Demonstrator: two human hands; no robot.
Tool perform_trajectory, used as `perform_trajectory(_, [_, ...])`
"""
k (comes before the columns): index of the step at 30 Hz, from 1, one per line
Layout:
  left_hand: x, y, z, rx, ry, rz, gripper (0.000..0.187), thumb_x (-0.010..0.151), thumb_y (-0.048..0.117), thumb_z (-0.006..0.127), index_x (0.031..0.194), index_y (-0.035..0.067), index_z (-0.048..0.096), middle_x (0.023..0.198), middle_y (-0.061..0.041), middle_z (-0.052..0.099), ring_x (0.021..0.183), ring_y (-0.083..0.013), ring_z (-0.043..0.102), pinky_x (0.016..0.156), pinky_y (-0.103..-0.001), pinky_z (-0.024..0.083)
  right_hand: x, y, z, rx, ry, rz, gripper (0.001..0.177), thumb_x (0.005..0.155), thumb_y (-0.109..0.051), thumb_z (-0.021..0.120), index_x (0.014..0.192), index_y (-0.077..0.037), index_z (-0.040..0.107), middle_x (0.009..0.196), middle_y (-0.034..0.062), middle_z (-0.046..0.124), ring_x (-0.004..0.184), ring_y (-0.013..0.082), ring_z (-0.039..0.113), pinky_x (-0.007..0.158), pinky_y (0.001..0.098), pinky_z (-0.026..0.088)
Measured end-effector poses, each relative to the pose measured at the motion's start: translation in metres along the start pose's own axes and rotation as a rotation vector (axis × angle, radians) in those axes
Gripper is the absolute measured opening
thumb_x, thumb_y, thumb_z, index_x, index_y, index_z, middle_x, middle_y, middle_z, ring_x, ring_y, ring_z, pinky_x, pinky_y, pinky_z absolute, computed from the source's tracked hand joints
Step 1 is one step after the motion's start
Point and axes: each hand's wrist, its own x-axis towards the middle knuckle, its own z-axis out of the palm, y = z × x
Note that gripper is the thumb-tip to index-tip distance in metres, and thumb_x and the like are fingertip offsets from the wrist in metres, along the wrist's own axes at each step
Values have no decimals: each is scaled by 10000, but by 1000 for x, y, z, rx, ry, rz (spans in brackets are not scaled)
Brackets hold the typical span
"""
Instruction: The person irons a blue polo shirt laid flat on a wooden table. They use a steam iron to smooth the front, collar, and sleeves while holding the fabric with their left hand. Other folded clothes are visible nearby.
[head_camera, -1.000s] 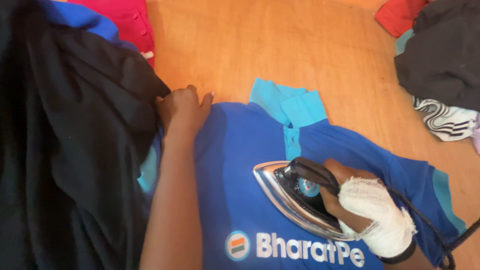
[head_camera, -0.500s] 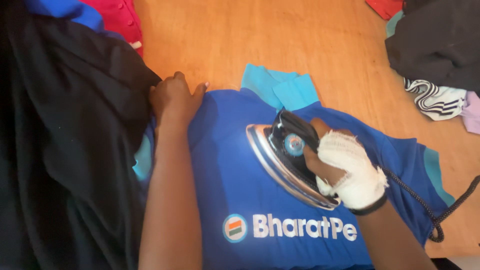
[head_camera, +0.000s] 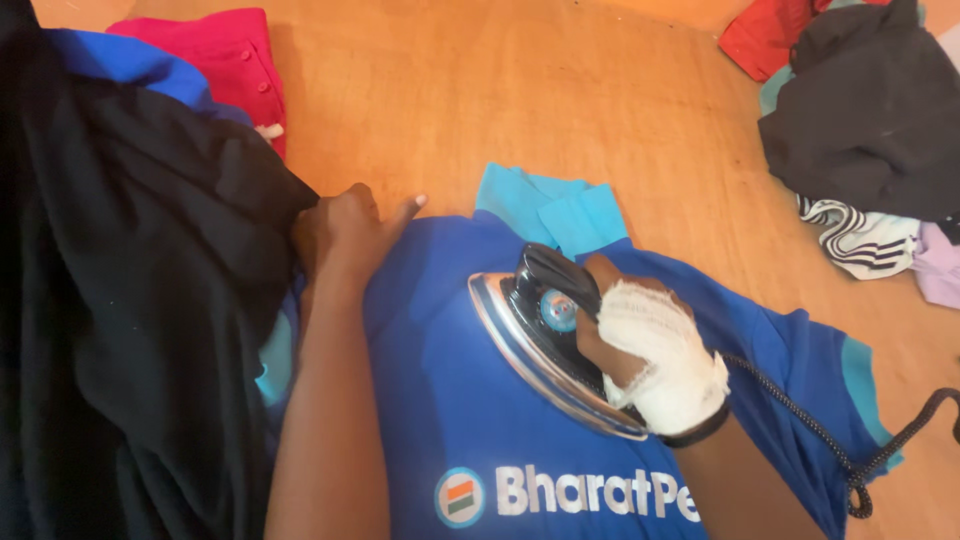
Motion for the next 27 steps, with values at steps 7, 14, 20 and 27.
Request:
perform_trajectory(7, [4,0,1,15,7,55,631,814,666,760,697,48,709,671,-205,681,629,-410,668,589,-512,517,-17,3,-15,148,-150,-108,398,796,-186,712,1185,-125,650,749,212,620,714,388,647,619,477,496])
perform_trajectory(14, [3,1,-2,-75,24,20,638,774,653,791,657,35,682,638,-197,657,582,-405,639,549,-508,495,-89,63,23,-61,-266,-348,570,817,-389,769,1302,-117,644,1050,174,719,928,374,701,773,447,546])
perform_trajectory(20, [7,-5,8,-51,33,4,623,805,623,793,686,20,689,671,-226,655,607,-421,638,556,-520,491,-145,132,47,-30,-323,-536,381,850,-314,674,1189,-140,674,1070,132,730,1022,323,735,856,450,565])
perform_trajectory(27, [10,-10,12,23,22,-38,445,882,499,714,859,56,758,804,-234,720,777,-439,697,726,-535,539,-145,167,31,98,-370,-770,287,929,-318,716,1094,-84,716,999,134,752,976,310,777,838,435,600])
